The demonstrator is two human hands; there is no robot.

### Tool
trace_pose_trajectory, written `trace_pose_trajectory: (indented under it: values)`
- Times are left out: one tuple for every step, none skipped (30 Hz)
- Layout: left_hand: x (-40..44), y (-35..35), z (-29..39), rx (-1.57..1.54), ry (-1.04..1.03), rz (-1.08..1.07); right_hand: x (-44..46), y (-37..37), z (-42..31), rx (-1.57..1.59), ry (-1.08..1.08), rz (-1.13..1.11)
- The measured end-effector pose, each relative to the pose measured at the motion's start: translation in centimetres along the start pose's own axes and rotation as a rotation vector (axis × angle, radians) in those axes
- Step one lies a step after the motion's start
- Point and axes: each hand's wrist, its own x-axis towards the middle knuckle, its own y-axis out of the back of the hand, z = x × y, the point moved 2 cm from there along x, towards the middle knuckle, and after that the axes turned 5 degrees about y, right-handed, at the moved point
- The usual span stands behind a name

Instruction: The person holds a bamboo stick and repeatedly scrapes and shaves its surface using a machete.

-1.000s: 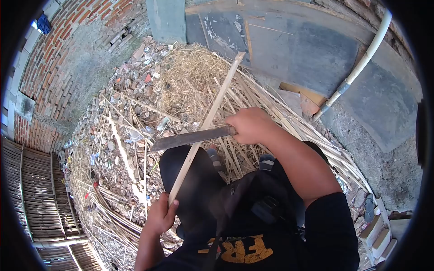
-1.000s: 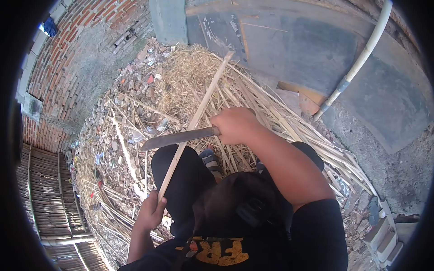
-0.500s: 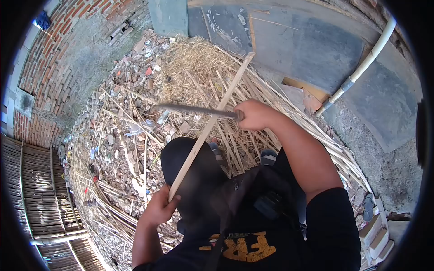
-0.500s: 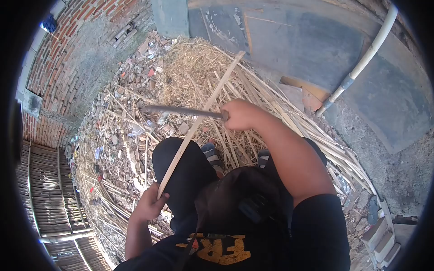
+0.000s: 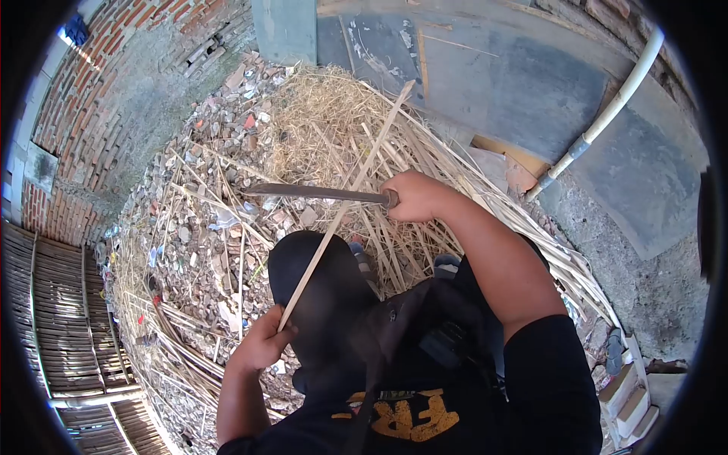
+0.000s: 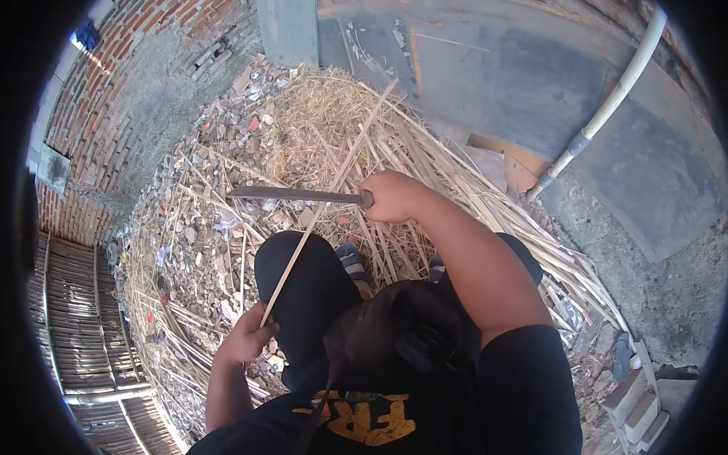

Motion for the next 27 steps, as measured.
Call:
trace_pose_trajectory:
  values:
    - [-0.1,0.0,0.0,0.019,-0.006,0.01,0.1,-0.3,0.1,0.016,0.02,0.033]
    - [-0.3,0.0,-0.1,0.042,-0.006,0.017,-0.3,-0.1,-0.7,0.003,0.031,0.062]
    - [-0.7,-0.2,-0.1,0.111,-0.055,0.075,-0.7,0.0,-1.4,-0.003,0.04,0.09]
    - [-1.0,-0.3,0.1,0.136,-0.064,0.088,-1.3,0.0,-2.1,-0.008,0.046,0.118]
    - [-1.1,-0.5,0.4,0.157,-0.075,0.101,-2.0,0.3,-3.0,-0.089,0.039,0.114]
    - [-1.1,-0.5,0.5,0.176,-0.087,0.112,-1.8,0.4,-2.6,-0.103,0.0,0.086]
    - [-0.8,-0.7,0.0,0.182,-0.083,0.126,-1.6,0.6,-2.0,-0.118,-0.038,0.053]
    - [-1.1,-1.0,0.0,0.197,-0.035,0.126,-1.4,0.7,-1.3,-0.129,-0.077,0.01]
    - [-1.1,-1.2,0.6,0.214,0.008,0.127,-0.7,1.2,-0.1,-0.015,-0.16,-0.035]
    - [-0.6,-1.1,1.3,0.234,0.029,0.14,-0.9,1.2,0.3,-0.032,-0.146,-0.018]
    - [-0.6,-1.1,1.0,0.232,-0.034,0.164,-1.2,1.4,0.0,-0.051,-0.129,0.005]
    - [-0.3,-0.8,0.8,0.223,-0.071,0.158,-1.5,1.7,-0.7,-0.072,-0.11,0.028]
    - [-0.3,-0.7,0.2,0.211,-0.094,0.145,-1.9,1.6,-1.5,-0.039,-0.09,0.083]
    - [-0.6,-0.6,-0.2,0.202,-0.106,0.122,-2.1,1.1,-2.6,-0.094,-0.057,0.069]
    - [-0.8,-0.7,0.8,0.175,-0.076,0.11,-2.3,0.4,-3.6,-0.143,-0.029,0.057]
    - [-0.7,-0.6,0.8,0.167,-0.063,0.087,-2.4,0.0,-4.4,-0.192,-0.001,0.046]
    - [-0.6,-0.5,0.8,0.154,-0.053,0.07,-2.6,0.1,-5.1,-0.282,0.019,-0.01]
    - [-0.5,-0.4,0.8,0.138,-0.041,0.057,-1.8,0.2,-3.4,-0.17,-0.052,0.004]
    - [-0.4,-0.5,0.5,0.042,-0.04,0.044,-0.7,0.6,-0.6,-0.057,-0.126,0.013]
    - [-0.5,-0.5,0.3,0.05,-0.025,0.042,-0.5,1.5,0.2,0.05,-0.199,0.032]
    - [-0.3,-0.3,0.3,0.059,-0.022,0.044,-0.5,2.1,0.5,-0.053,-0.165,0.043]
    - [-0.1,-0.1,0.3,0.069,-0.021,0.048,-0.5,2.2,0.5,-0.058,-0.13,0.106]
    - [0.0,-0.1,-0.1,0.088,-0.04,0.067,-0.8,2.0,0.1,-0.062,-0.097,0.166]
    - [0.0,-0.2,-0.1,0.094,-0.047,0.074,-1.3,1.5,-0.8,-0.058,-0.067,0.218]
    - [-0.3,-0.2,0.1,0.103,-0.048,0.075,-1.9,1.3,-1.6,-0.09,-0.069,0.215]
    - [-0.4,-0.2,0.1,0.113,-0.048,0.074,-2.5,1.2,-2.9,-0.174,-0.039,0.155]
    - [-0.4,-0.4,0.0,0.127,-0.041,0.084,-2.9,1.2,-4.3,-0.261,-0.006,0.093]
